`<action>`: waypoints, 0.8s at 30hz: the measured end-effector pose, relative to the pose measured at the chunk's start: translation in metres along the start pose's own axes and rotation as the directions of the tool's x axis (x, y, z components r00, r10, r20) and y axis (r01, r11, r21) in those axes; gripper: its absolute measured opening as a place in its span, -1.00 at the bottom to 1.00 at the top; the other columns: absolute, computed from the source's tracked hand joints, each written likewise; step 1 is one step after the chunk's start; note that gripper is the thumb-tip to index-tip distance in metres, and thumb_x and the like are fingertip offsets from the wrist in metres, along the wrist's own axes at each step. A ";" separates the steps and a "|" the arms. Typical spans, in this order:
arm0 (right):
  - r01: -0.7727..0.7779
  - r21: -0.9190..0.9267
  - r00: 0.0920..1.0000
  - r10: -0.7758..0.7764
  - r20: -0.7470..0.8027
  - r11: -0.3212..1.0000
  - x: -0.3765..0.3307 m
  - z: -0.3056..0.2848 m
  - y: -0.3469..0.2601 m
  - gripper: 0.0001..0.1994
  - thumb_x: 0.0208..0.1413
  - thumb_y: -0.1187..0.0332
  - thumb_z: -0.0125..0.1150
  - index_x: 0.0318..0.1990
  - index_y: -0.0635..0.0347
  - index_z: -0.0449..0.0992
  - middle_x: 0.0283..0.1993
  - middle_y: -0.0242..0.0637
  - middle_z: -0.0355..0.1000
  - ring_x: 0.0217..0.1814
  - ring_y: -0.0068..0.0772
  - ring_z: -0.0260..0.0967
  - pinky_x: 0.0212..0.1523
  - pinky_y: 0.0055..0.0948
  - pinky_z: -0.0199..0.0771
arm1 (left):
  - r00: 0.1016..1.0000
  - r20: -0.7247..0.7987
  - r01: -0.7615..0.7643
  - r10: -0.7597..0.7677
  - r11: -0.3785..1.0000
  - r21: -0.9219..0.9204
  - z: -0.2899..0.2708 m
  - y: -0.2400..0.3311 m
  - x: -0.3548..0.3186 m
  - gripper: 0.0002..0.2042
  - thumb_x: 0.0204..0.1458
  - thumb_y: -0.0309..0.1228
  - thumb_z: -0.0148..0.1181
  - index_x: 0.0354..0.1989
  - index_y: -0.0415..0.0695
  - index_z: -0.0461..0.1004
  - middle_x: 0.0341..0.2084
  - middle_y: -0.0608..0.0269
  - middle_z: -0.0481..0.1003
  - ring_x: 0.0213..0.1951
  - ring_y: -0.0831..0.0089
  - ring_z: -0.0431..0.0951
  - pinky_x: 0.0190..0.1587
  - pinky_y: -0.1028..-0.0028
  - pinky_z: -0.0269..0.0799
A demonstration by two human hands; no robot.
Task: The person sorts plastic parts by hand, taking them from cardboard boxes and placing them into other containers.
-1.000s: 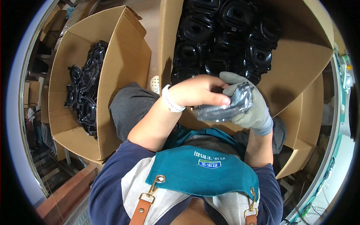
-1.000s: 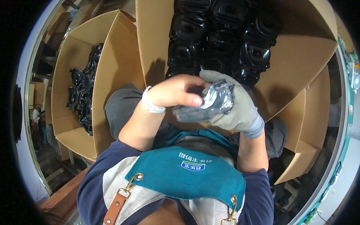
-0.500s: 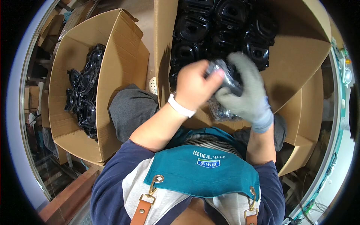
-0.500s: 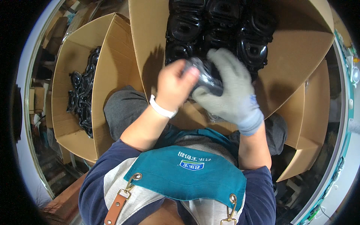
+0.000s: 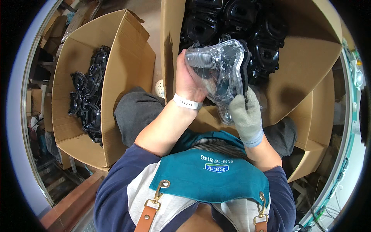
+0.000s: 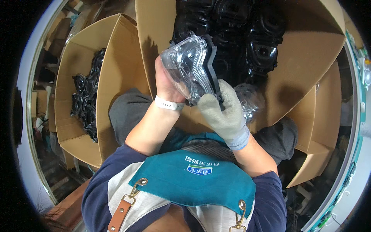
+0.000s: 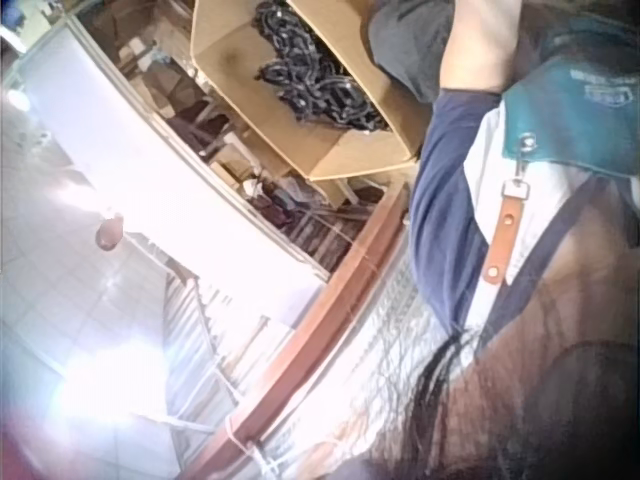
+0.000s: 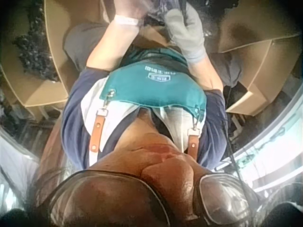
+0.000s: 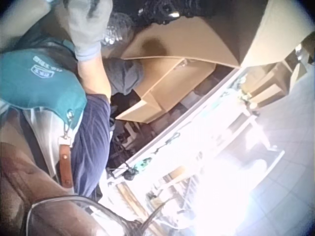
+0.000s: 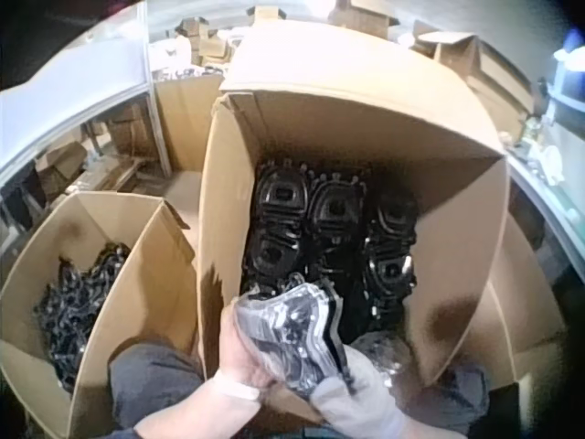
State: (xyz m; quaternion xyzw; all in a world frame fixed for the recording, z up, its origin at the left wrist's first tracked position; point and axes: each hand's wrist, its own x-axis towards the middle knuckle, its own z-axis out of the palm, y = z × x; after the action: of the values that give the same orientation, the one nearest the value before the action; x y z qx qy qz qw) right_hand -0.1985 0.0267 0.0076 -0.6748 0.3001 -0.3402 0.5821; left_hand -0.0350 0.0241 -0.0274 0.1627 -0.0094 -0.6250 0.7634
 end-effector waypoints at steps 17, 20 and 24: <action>0.011 0.113 0.999 -0.007 -0.036 0.994 0.019 -0.036 -0.021 -0.72 0.25 0.34 -0.04 0.01 0.33 0.33 -0.04 -0.22 0.38 -0.06 -0.39 0.38 0.01 -0.48 0.37 | 0.920 0.130 -0.388 0.370 0.807 0.445 -0.006 -0.001 -0.016 -0.55 0.14 -0.06 -0.19 -0.27 -0.26 0.43 -0.42 0.15 0.50 -0.35 0.36 0.50 -0.24 0.39 0.43; 0.049 0.248 0.965 0.018 -0.261 0.968 0.011 -0.020 -0.020 -0.74 0.17 0.26 0.14 -0.10 0.25 0.46 -0.28 -0.36 0.44 -0.25 -0.65 0.40 -0.33 -0.63 0.40 | 0.921 0.145 -0.386 0.362 0.794 0.470 -0.012 -0.007 -0.020 -0.53 0.12 -0.04 -0.19 -0.22 -0.25 0.43 -0.37 0.11 0.50 -0.31 0.29 0.51 -0.20 0.31 0.45; 0.117 0.095 0.966 -0.091 -0.241 0.989 0.007 -0.021 -0.017 -0.76 0.18 0.32 0.11 -0.08 0.26 0.46 -0.23 -0.31 0.44 -0.22 -0.60 0.42 -0.31 -0.62 0.44 | 0.909 0.157 -0.410 0.385 0.766 0.495 -0.012 -0.008 -0.020 -0.51 0.10 0.00 -0.19 -0.27 -0.25 0.43 -0.40 0.12 0.49 -0.34 0.30 0.50 -0.24 0.33 0.45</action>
State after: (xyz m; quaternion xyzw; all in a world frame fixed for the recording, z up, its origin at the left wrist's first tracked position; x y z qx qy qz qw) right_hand -0.2110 0.0111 0.0271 -0.6117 0.3124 -0.4639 0.5594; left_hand -0.0440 0.0443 -0.0367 0.3417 -0.2287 -0.4267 0.8055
